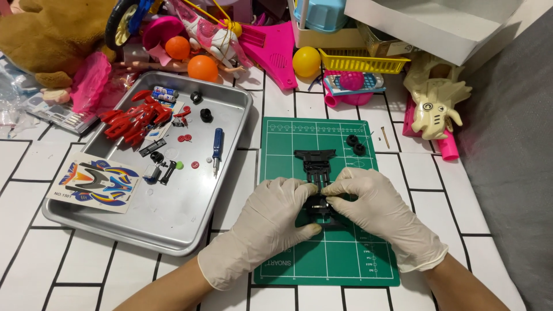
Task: Assembling a toy car chassis by installing the motor, gears, and batteries on a cutting mat.
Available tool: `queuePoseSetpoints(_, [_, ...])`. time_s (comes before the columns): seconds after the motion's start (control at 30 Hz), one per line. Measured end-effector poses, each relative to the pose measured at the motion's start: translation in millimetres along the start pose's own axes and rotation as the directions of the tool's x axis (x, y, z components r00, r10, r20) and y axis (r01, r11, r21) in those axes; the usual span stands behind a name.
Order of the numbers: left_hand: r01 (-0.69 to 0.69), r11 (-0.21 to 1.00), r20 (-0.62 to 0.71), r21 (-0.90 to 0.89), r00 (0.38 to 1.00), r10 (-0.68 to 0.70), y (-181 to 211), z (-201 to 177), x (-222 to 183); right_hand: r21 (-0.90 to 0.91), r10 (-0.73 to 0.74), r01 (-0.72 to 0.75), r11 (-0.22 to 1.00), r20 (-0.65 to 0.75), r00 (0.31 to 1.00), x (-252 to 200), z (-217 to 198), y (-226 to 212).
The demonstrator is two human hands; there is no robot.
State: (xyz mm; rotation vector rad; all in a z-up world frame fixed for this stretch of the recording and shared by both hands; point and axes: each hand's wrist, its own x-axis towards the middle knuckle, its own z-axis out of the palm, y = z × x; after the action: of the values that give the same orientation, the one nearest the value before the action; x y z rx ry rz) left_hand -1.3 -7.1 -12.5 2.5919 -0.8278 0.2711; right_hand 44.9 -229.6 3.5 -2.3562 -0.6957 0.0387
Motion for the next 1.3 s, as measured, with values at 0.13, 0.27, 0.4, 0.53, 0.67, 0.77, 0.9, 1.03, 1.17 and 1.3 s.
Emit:
queuePoseSetpoints(0.13, [-0.001, 1.000, -0.002, 0.007, 1.000, 0.001, -1, 1, 0, 0.010, 0.030, -0.030, 0.999, -0.004, 1.000, 1, -3, -7])
queuePoseSetpoints(0.27, [0.004, 1.000, 0.005, 0.016, 1.000, -0.004, 0, 2, -1, 0.007, 0.030, -0.030, 1.000, -0.007, 1.000, 1, -4, -9])
queuePoseSetpoints(0.4, [-0.006, 1.000, -0.013, 0.021, 1.000, 0.006, 0, 1, -1, -0.027, 0.057, -0.056, 0.998, 0.024, 0.998, 1, -2, -4])
queuePoseSetpoints(0.53, [-0.004, 1.000, -0.014, 0.014, 1.000, 0.004, 1, 0, 0, -0.021, 0.030, -0.030, 0.999, 0.026, 0.999, 1, 0, -1])
queuePoseSetpoints(0.67, [0.000, 1.000, 0.001, 0.020, 1.000, 0.000, 1, -1, 0, -0.003, 0.011, -0.011, 1.000, 0.011, 1.000, 0, 0, -1])
queuePoseSetpoints(0.77, [0.006, 1.000, 0.006, 0.017, 1.000, -0.006, 1, -1, 0, -0.004, -0.002, 0.002, 1.000, 0.001, 1.000, 1, -1, -1])
queuePoseSetpoints(0.9, [0.009, 1.000, 0.015, 0.024, 1.000, -0.010, 2, -2, 0, 0.009, -0.001, 0.001, 1.000, -0.020, 1.000, 1, -4, -10])
queuePoseSetpoints(1.03, [0.011, 1.000, 0.027, 0.026, 1.000, -0.012, 3, -4, 0, 0.054, 0.046, -0.045, 0.998, -0.023, 0.999, 2, -10, -17])
queuePoseSetpoints(1.17, [0.010, 1.000, 0.036, 0.017, 0.999, -0.011, 3, -4, -1, 0.042, 0.044, -0.042, 0.998, -0.038, 0.998, 2, -10, -14])
queuePoseSetpoints(1.3, [0.000, 1.000, 0.036, 0.012, 0.999, -0.001, 2, -6, -1, 0.021, 0.047, -0.047, 0.999, -0.026, 0.999, 2, -8, -13])
